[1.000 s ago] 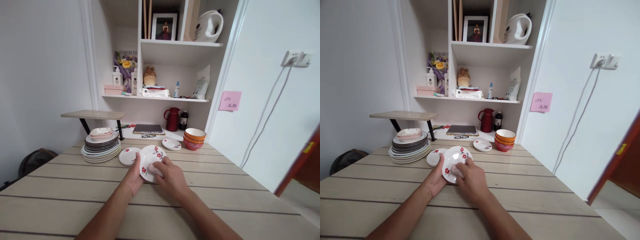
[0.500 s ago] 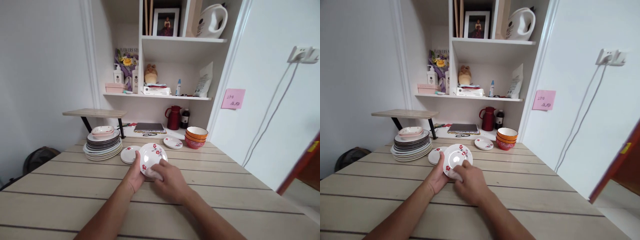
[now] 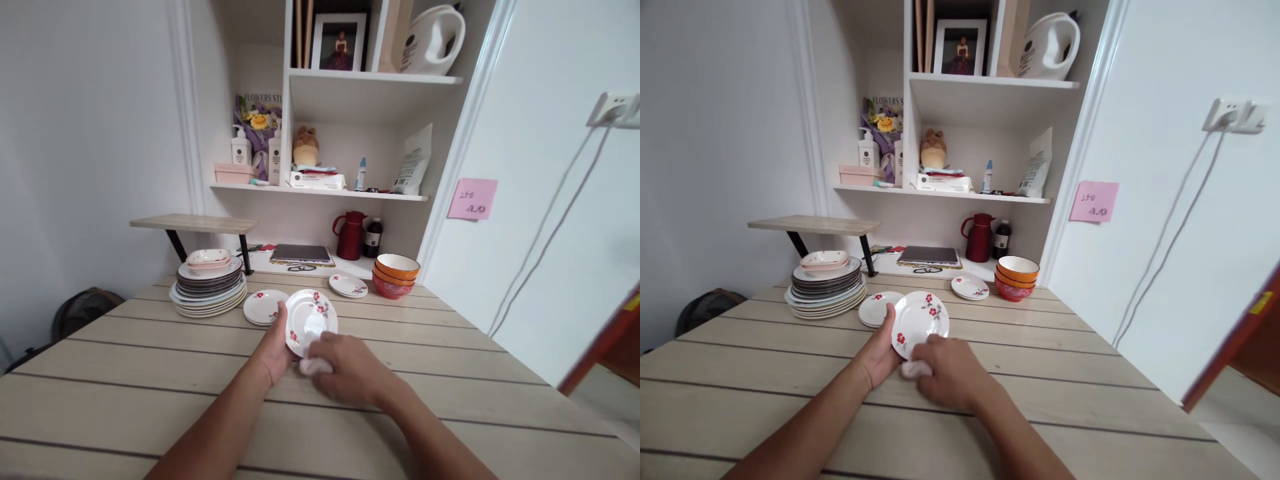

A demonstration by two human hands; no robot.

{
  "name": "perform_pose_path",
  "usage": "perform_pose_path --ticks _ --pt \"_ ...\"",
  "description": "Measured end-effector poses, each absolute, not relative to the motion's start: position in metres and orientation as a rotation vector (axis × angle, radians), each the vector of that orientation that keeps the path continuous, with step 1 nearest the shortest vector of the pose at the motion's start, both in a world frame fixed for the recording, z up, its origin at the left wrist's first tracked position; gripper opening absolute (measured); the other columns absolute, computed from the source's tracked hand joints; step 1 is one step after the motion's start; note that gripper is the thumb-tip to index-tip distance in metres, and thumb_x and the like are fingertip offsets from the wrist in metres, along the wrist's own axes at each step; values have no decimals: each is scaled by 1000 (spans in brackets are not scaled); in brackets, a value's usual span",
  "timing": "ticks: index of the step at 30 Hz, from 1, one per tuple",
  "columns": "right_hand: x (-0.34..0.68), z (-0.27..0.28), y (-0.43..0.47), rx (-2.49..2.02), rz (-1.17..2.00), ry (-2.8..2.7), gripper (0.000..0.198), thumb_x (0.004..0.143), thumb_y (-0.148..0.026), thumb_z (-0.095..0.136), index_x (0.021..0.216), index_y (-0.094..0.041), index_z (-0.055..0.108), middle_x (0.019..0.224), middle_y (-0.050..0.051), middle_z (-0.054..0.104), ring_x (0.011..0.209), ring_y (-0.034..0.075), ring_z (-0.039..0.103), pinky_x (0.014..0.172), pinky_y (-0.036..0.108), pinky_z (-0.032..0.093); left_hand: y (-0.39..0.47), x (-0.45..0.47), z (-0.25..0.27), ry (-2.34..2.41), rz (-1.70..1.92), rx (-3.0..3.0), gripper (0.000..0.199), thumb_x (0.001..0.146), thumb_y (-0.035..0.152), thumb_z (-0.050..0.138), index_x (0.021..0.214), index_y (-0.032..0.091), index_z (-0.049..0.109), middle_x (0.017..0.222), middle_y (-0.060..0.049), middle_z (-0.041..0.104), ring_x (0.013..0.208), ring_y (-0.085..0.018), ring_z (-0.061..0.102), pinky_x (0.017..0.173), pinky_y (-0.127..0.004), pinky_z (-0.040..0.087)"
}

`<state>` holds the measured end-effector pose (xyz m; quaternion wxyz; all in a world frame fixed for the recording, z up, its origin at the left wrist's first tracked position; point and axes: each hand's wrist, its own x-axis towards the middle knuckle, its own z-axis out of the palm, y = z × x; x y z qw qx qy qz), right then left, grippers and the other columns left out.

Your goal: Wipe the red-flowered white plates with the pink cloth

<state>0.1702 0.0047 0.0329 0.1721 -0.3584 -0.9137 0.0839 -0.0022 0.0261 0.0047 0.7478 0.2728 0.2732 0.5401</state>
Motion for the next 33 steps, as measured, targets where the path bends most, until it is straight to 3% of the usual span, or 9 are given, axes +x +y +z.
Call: perform_pose_path --ticks 4,8,13,17,24,29,33 --pt "145 31 1 -910 269 -2549 31 77 -23 62 107 -31 66 97 0 59 77 14 55 66 24 33 23 -3 7 591 1037 580 79 82 71 46 133 11 56 119 -20 69 113 -32 63 97 -43 49" --pt "158 31 29 -1169 187 -2171 26 87 -23 52 109 -29 65 102 2 60 83 15 57 68 25 35 23 3 8 513 1149 658 66 89 60 45 136 14 53 126 -17 65 120 -28 60 104 -40 45" --pt "186 27 44 -1408 34 -1933 35 84 -14 48 111 -30 64 99 3 60 77 16 56 60 25 33 26 2 6 470 1193 650 68 89 61 42 139 17 50 136 -15 59 130 -27 51 112 -42 36" --pt "177 23 36 -1367 60 -1891 47 79 -10 47 122 -29 55 104 4 58 74 16 55 58 25 33 28 -2 5 453 1242 613 70 88 61 44 144 18 44 136 -15 58 129 -27 52 112 -43 36" --pt "175 37 30 -1191 140 -1686 33 75 -11 42 104 -22 55 81 1 54 69 17 50 65 29 40 27 1 5 527 1214 626 69 87 61 46 140 16 49 133 -16 61 126 -28 55 109 -44 39" --pt "182 47 19 -1038 -49 -1527 31 81 -15 44 105 -23 60 89 6 51 80 21 51 73 34 45 27 0 1 538 1233 597 68 87 62 47 139 19 50 132 -16 62 126 -29 54 107 -46 40" --pt "165 38 19 -917 231 -1732 27 84 -18 46 106 -24 60 89 5 53 80 19 51 74 33 45 25 2 3 542 1223 623 64 88 60 47 136 18 53 130 -15 63 125 -28 55 108 -43 40"
